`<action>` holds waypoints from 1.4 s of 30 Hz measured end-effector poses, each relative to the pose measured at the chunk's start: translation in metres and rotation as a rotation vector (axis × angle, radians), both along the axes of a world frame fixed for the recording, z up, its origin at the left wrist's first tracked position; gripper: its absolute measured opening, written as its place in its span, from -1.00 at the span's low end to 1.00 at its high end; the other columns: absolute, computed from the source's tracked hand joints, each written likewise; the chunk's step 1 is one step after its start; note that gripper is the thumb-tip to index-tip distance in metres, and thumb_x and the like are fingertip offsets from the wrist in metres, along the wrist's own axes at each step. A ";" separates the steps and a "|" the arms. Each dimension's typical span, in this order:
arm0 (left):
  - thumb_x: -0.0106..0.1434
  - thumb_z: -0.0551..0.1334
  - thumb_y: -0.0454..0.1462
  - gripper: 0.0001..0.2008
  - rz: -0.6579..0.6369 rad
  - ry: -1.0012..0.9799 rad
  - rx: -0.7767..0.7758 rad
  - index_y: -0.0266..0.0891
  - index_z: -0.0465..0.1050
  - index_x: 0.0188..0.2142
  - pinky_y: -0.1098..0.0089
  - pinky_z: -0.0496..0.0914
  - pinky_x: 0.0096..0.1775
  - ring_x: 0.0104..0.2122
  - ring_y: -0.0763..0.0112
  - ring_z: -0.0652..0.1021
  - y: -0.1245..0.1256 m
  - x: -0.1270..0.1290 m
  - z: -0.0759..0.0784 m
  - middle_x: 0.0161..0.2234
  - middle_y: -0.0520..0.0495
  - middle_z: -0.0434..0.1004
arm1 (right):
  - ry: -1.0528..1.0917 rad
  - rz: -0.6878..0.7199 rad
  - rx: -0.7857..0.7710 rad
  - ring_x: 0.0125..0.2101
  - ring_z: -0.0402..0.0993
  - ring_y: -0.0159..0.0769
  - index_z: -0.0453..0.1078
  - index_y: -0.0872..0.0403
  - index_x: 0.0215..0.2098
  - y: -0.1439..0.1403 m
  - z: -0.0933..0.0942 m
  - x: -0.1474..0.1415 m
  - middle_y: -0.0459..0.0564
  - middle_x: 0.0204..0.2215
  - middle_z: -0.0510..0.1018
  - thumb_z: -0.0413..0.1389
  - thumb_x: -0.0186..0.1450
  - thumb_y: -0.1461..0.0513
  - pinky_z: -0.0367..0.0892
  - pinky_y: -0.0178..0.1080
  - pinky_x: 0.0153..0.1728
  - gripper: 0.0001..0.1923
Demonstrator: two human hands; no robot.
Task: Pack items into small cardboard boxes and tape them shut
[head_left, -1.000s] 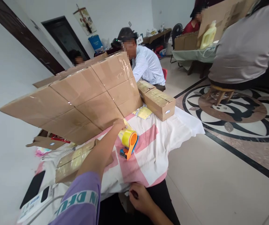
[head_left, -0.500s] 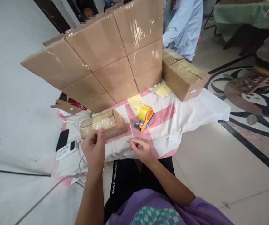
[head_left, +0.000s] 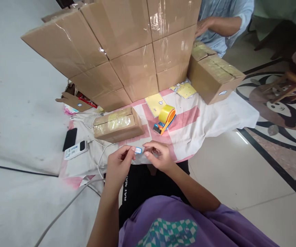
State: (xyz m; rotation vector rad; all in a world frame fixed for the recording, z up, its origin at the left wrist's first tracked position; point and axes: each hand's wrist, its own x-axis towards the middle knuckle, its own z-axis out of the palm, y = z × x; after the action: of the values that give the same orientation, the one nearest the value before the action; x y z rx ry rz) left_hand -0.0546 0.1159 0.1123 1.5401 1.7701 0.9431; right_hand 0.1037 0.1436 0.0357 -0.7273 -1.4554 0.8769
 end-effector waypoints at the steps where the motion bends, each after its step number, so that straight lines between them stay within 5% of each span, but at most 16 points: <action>1: 0.31 0.23 -0.06 -0.66 0.003 0.050 0.015 -0.20 0.47 -0.50 0.46 0.21 -0.49 -0.57 0.47 0.36 -0.002 0.001 0.002 -0.59 0.06 0.40 | 0.023 0.032 -0.070 -0.57 0.36 -0.43 0.49 0.08 -0.17 -0.003 0.004 -0.003 -0.09 -0.49 0.54 0.17 0.36 0.18 0.30 -0.34 -0.52 -0.85; 7: 0.38 0.16 -0.01 -0.67 -0.003 0.296 -0.060 -0.13 0.60 -0.18 0.42 0.30 -0.42 -0.55 0.42 0.44 -0.007 -0.006 0.016 -0.54 0.09 0.48 | -0.098 0.090 -0.041 -0.50 0.40 -0.41 0.52 0.07 -0.29 0.029 0.010 0.007 -0.08 -0.44 0.56 0.14 0.39 0.24 0.29 -0.35 -0.44 -0.86; 10: 0.37 0.16 0.01 -0.56 0.087 0.510 0.098 -0.12 0.50 0.11 0.28 0.43 -0.14 -0.23 0.22 0.60 0.010 -0.021 0.009 -0.19 -0.06 0.65 | -0.359 -0.015 0.012 -0.35 0.52 -0.31 0.54 0.07 -0.24 0.080 0.000 0.020 -0.02 -0.31 0.64 0.10 0.42 0.27 0.32 -0.31 -0.28 -0.84; 14: 0.39 0.13 -0.02 -0.44 0.020 0.790 0.138 -0.12 0.30 0.32 -0.02 0.21 0.26 0.34 -0.06 0.26 0.045 -0.042 -0.015 0.37 -0.18 0.22 | -0.705 0.019 -0.058 -0.28 0.56 -0.25 0.57 0.09 -0.26 0.141 -0.009 0.019 0.01 -0.31 0.66 0.08 0.40 0.37 0.28 -0.31 -0.25 -0.79; 19: 0.43 0.09 -0.02 -0.38 -0.060 0.901 -0.001 -0.12 0.14 0.41 -0.19 0.10 0.30 0.42 -0.14 0.05 0.066 -0.055 -0.035 0.45 -0.11 0.00 | -0.806 0.096 -0.109 -0.25 0.57 -0.23 0.60 0.07 -0.22 0.167 -0.013 -0.001 0.00 -0.29 0.68 0.09 0.36 0.40 0.27 -0.31 -0.25 -0.77; 26: 0.43 0.11 -0.04 -0.40 -0.046 0.947 0.051 -0.16 0.20 0.39 -0.15 0.15 0.29 0.39 -0.17 0.13 0.063 -0.054 -0.038 0.43 -0.12 0.08 | -0.612 0.123 -0.209 -0.29 0.56 -0.25 0.58 0.05 -0.32 0.179 -0.033 -0.018 -0.04 -0.35 0.67 0.17 0.26 0.44 0.29 -0.30 -0.22 -0.79; 30: 0.42 0.12 -0.05 -0.40 -0.042 0.962 0.093 -0.15 0.21 0.38 -0.11 0.17 0.29 0.38 -0.16 0.15 0.060 -0.052 -0.041 0.42 -0.12 0.11 | -0.481 0.015 -0.278 -0.33 0.54 -0.25 0.56 0.09 -0.21 0.174 -0.045 -0.025 -0.03 -0.37 0.65 0.23 0.23 0.39 0.32 -0.28 -0.24 -0.82; 34: 0.43 0.10 -0.07 -0.41 -0.007 0.968 0.096 -0.11 0.19 0.39 -0.10 0.19 0.28 0.39 -0.12 0.15 0.057 -0.048 -0.042 0.42 -0.08 0.10 | -0.329 -0.073 -0.346 -0.31 0.57 -0.20 0.58 0.11 -0.25 0.145 -0.052 -0.040 0.03 -0.34 0.66 0.06 0.38 0.24 0.41 -0.23 -0.23 -0.76; 39: 0.42 0.11 -0.06 -0.40 -0.002 0.962 0.062 -0.10 0.20 0.39 -0.11 0.17 0.30 0.41 -0.10 0.11 0.055 -0.043 -0.042 0.43 -0.06 0.06 | -0.119 -0.111 -0.460 -0.09 0.52 -0.11 0.54 0.04 0.05 0.098 -0.057 -0.057 0.07 -0.05 0.61 -0.09 0.47 -0.01 0.46 -0.13 -0.12 -0.52; 42: 0.42 0.11 -0.03 -0.39 -0.005 0.908 0.042 -0.06 0.17 0.40 -0.07 0.16 0.31 0.41 -0.03 0.11 0.051 -0.049 -0.038 0.44 -0.04 0.03 | -0.133 -0.197 -0.453 -0.05 0.44 -0.11 0.47 0.02 0.15 0.082 -0.064 -0.063 0.09 -0.05 0.52 -0.11 0.47 -0.05 0.39 -0.06 0.01 -0.49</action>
State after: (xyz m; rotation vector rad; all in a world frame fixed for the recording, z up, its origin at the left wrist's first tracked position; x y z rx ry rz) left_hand -0.1034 0.1670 0.0744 2.1992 2.3199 0.2496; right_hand 0.0407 0.2256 -0.0282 -1.2651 -1.2826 1.0316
